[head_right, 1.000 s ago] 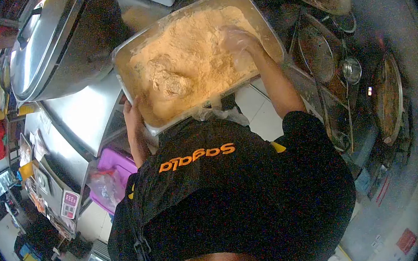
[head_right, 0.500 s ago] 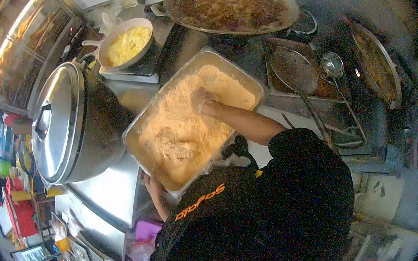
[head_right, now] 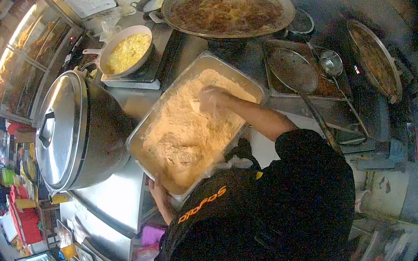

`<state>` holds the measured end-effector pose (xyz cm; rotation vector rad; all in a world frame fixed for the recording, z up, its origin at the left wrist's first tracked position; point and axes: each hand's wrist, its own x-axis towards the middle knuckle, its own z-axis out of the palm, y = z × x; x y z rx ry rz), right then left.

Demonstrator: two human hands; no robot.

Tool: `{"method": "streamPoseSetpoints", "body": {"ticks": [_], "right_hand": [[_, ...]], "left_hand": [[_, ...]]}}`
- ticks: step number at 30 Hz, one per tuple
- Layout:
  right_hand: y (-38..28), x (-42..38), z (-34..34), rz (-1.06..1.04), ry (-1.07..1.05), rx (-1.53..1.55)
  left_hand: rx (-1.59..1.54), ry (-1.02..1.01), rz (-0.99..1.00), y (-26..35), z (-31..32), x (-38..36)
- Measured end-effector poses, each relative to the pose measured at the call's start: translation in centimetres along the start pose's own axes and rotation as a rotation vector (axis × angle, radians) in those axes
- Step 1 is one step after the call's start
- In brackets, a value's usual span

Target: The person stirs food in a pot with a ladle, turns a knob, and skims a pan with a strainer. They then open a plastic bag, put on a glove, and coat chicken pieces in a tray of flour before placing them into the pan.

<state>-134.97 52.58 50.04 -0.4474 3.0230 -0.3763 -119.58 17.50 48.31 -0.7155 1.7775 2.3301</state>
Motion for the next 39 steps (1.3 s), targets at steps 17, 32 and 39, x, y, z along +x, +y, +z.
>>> {"method": "streamPoseSetpoints", "body": {"ticks": [17, 32, 39], "right_hand": [[4.7, -2.4, 2.3, -0.186, 0.156, 1.058], [-2.1, -1.5, -13.3, -0.388, -0.434, 0.232], [-0.1, -0.6, -30.1, -0.109, -0.268, 0.387]], "left_hand": [[-0.021, -0.003, 0.012, 0.8, 0.7, -0.6], [-0.039, 0.010, -0.014, 0.0, 0.2, -0.3], [-0.013, 0.024, 0.002, 0.0, 0.5, -0.3]]}}
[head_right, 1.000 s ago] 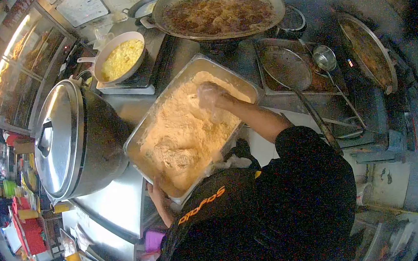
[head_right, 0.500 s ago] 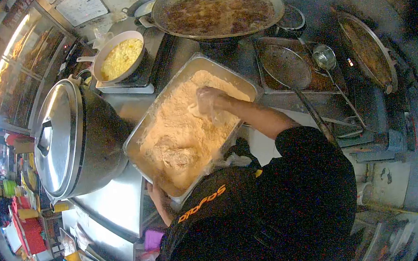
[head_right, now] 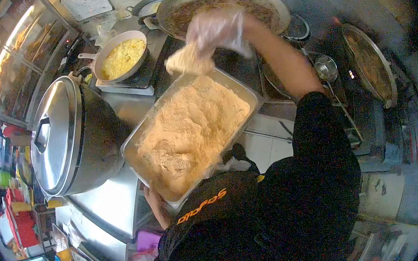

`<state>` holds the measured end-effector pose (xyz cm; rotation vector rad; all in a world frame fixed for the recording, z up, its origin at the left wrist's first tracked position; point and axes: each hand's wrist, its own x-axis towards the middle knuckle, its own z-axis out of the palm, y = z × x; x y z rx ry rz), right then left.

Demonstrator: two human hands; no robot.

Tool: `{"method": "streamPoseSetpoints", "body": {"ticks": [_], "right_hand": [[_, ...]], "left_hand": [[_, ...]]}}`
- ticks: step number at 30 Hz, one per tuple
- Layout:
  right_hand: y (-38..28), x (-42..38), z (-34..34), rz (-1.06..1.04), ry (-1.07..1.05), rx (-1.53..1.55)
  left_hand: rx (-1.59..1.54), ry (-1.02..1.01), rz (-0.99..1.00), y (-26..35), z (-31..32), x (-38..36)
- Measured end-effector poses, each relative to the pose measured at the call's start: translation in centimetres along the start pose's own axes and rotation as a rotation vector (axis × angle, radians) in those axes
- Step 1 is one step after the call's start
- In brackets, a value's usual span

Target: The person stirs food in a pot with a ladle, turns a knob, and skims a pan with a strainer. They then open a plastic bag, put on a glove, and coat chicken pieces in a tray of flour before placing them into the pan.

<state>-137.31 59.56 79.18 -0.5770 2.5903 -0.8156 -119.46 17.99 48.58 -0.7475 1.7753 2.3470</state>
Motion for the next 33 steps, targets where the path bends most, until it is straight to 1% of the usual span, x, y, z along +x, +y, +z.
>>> {"method": "streamPoseSetpoints", "body": {"ticks": [1, 3, 6, 9, 10, 13, 17, 19, 22, 25, 27, 29, 30, 31, 32, 33], "right_hand": [[-0.3, -0.5, -1.6, 0.027, 0.103, -0.128], [2.9, 0.2, -5.1, -0.078, 0.202, -0.071], [7.9, 2.5, -9.7, 0.137, 0.186, -0.100], [10.0, 4.8, -10.5, 0.400, 0.230, -0.664], [12.9, 6.1, -10.7, 0.434, 0.229, -0.672], [22.5, 10.7, -12.6, 0.547, 0.222, -0.682], [27.3, 13.1, -12.4, 0.677, 0.238, -0.577], [29.2, 13.4, -12.2, 0.718, 0.262, -0.520], [31.1, 14.0, -12.8, 0.738, 0.319, -0.438], [31.8, 13.7, -13.2, 0.746, 0.397, -0.339], [32.3, 13.3, -13.7, 0.733, 0.479, -0.246], [31.2, 12.7, -13.5, 0.635, 0.553, -0.153], [28.6, 12.4, -12.8, 0.547, 0.604, -0.208], [24.6, 11.0, -10.6, 0.417, 0.598, -0.221], [20.4, 9.5, -7.7, 0.295, 0.561, -0.184], [16.7, 8.5, -5.1, 0.205, 0.487, -0.131]], "left_hand": [[-0.027, -0.010, 0.025, 0.1, 0.2, -0.2], [-0.043, -0.009, 0.039, -0.3, 0.2, 0.0], [0.005, 0.023, 0.015, -0.8, -0.3, 0.5], [-0.089, 0.025, 0.020, -0.8, 0.0, 0.4], [-0.028, 0.046, 0.000, -0.3, 0.1, 0.1], [-0.026, 0.081, -0.018, 0.6, 1.0, -0.3], [-0.011, 0.132, -0.035, 0.1, 0.9, -0.2], [0.049, 0.160, -0.060, -0.4, 0.4, 0.0], [0.015, 0.144, -0.035, -1.3, 0.0, 0.5], [-0.040, 0.139, -0.021, 0.0, 1.3, -0.4], [-0.027, 0.129, 0.007, -0.4, 1.1, 0.0], [0.014, 0.106, 0.003, 0.1, 1.0, -0.2], [0.049, 0.090, -0.017, 0.9, 1.4, -0.4], [0.123, 0.100, -0.089, 1.4, 1.3, -0.4], [0.019, 0.108, -0.012, 1.2, 1.7, -0.7], [0.055, 0.099, -0.019, 0.4, 0.8, 0.0]]}}
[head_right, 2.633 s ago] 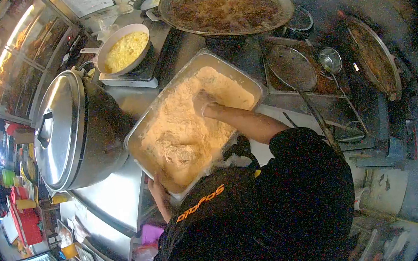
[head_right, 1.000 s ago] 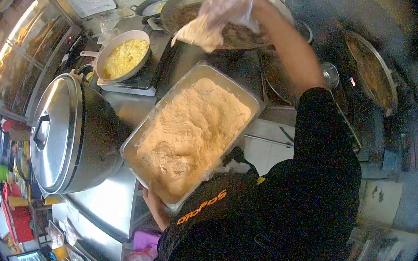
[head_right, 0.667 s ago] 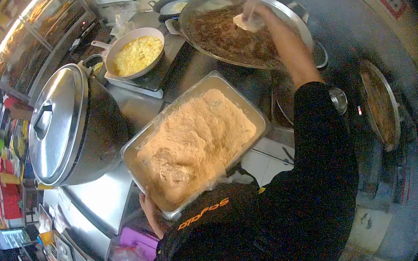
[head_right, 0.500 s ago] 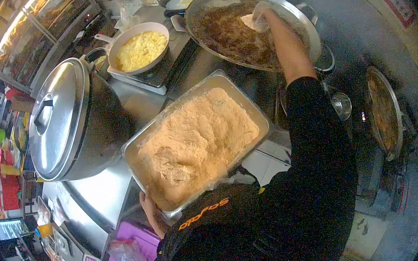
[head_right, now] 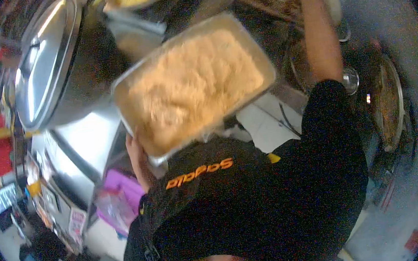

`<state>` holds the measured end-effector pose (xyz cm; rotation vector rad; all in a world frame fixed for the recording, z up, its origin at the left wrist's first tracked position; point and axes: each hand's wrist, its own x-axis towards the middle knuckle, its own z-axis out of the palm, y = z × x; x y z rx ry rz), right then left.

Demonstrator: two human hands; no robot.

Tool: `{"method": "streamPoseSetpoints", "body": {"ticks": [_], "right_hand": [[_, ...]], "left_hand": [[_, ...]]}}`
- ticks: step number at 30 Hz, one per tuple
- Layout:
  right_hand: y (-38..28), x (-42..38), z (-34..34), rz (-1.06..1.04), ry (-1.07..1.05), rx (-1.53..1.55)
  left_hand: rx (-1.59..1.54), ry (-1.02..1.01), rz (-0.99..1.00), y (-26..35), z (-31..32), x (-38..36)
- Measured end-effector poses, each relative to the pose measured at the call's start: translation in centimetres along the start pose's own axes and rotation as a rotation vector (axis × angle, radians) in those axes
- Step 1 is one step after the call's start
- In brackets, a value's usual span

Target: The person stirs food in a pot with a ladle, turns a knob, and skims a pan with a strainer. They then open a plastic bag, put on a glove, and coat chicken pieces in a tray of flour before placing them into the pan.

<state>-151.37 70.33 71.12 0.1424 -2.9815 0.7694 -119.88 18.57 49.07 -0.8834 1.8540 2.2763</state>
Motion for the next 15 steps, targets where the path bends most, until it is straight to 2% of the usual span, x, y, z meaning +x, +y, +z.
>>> {"method": "streamPoseSetpoints", "body": {"ticks": [3, 4, 5, 6, 7, 9, 11, 14, 15], "right_hand": [[-7.6, -6.9, 5.8, -0.071, -0.296, 0.086], [-8.2, -7.7, 8.9, -0.074, -0.433, -0.006], [-9.3, -9.3, 11.9, -0.002, -0.413, 0.145], [-9.5, -9.9, 15.6, -0.181, -0.522, -0.052], [-9.3, -10.6, 19.8, -0.065, -0.526, -0.032], [-8.1, -10.4, 27.5, -0.477, -0.451, -0.064], [-9.9, -11.1, 31.3, -0.509, -0.522, 0.164], [-11.0, -11.9, 36.8, -0.537, -0.303, -0.086], [-11.7, -12.4, 36.7, -0.477, -0.348, -0.070]], "left_hand": [[0.028, 0.015, 0.003, -1.2, -1.2, 0.8], [0.024, 0.004, 0.016, -1.3, -1.1, 0.8], [0.003, 0.003, 0.015, -1.3, -1.0, 0.7], [-0.016, 0.002, 0.015, -1.2, -0.9, 0.4], [-0.037, -0.001, 0.019, -0.9, -0.8, 0.4], [-0.005, 0.005, -0.011, -0.7, -0.8, 0.3], [0.009, 0.011, -0.009, -0.5, -0.8, 0.1], [-0.003, 0.015, 0.023, 0.0, -0.5, -0.4], [-0.018, 0.018, 0.022, 0.1, -0.4, -0.5]]}}
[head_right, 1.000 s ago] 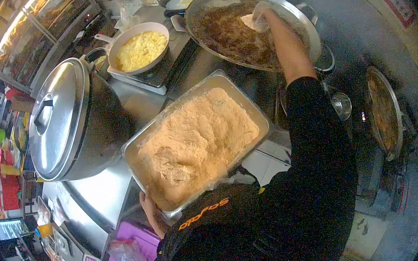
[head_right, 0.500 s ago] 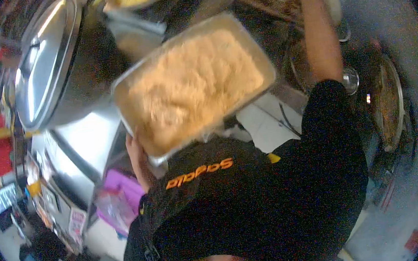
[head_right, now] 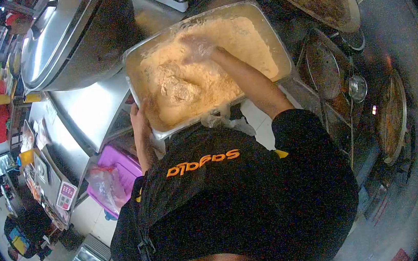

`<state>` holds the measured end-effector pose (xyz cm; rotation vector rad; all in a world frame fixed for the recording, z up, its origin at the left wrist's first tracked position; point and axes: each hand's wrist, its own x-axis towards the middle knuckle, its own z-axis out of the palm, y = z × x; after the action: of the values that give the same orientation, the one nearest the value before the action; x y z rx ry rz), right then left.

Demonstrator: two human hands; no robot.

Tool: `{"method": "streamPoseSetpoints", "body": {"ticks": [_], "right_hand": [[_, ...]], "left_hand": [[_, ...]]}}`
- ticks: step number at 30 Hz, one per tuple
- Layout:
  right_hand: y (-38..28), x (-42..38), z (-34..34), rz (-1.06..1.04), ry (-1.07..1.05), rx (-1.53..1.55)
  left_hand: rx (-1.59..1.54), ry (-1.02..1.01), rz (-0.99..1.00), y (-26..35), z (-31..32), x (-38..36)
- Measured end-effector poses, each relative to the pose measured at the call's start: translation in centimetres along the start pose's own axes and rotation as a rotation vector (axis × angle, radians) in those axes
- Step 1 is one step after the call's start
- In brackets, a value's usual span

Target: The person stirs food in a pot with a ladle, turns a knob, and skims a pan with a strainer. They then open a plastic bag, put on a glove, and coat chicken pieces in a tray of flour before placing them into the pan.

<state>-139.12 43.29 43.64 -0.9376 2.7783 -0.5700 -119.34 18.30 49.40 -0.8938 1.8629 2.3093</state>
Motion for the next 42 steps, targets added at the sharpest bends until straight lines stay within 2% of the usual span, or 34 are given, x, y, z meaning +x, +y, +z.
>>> {"method": "streamPoseSetpoints", "body": {"ticks": [2, 5, 8, 11, 14, 17, 18, 21, 24, 27, 30, 33, 34, 37, 40, 42], "right_hand": [[-1.5, -0.2, -0.5, 0.101, -0.079, 0.065], [-1.8, 0.0, -1.6, 0.163, -0.353, 0.130], [-2.6, -0.9, -2.0, 0.130, -0.476, 0.082], [-5.2, -3.0, -4.8, 0.187, -0.574, 0.074], [-4.4, -5.1, -5.6, 0.184, -0.363, 0.007], [-0.8, -6.5, -5.2, 0.378, -0.148, 0.133], [-0.9, -6.6, -6.0, 0.314, -0.193, -0.005], [-2.0, -7.0, -7.0, 0.349, -0.227, -0.077], [-2.8, -7.0, -6.0, 0.400, 0.013, 0.114], [-3.8, -5.8, -4.9, 0.185, 0.133, -0.027], [-7.1, -4.7, -4.9, 0.010, 0.177, 0.103], [-8.8, -4.7, -4.8, 0.047, -0.217, -0.032], [-8.3, -5.0, -2.9, -0.217, 0.047, -0.148], [-7.7, -5.6, -1.6, -0.535, 0.118, -0.082], [-10.4, -5.5, -2.6, -0.355, -0.192, -0.308], [-11.5, -5.8, -3.3, -0.415, -0.092, -0.278]], "left_hand": [[-0.037, 0.016, 0.003, 0.1, 0.2, 0.1], [-0.083, 0.031, 0.008, -0.8, 0.2, 0.3], [-0.104, 0.007, 0.044, -1.1, 0.0, 0.7], [-0.106, -0.007, 0.039, -1.1, -0.1, 0.8], [-0.063, -0.012, 0.036, -1.7, -0.5, 1.3], [-0.042, -0.024, 0.011, -0.9, -0.3, 0.9], [-0.062, -0.024, -0.001, -0.7, -0.1, 0.8], [-0.092, -0.025, -0.011, -1.0, -0.3, 0.8], [-0.058, -0.012, 0.010, -0.5, -0.1, 0.7], [-0.014, -0.028, 0.019, -0.6, -0.4, 0.6], [-0.042, -0.026, 0.018, -0.8, -0.4, 0.7], [-0.061, -0.034, 0.040, -0.7, -0.3, 0.7], [-0.059, -0.041, 0.049, -0.7, -0.4, 0.6], [-0.045, -0.022, 0.041, -1.0, -0.4, 0.7], [-0.059, -0.033, 0.077, -0.8, -0.3, 0.8], [-0.035, -0.017, 0.062, -0.9, -0.4, 0.8]]}}
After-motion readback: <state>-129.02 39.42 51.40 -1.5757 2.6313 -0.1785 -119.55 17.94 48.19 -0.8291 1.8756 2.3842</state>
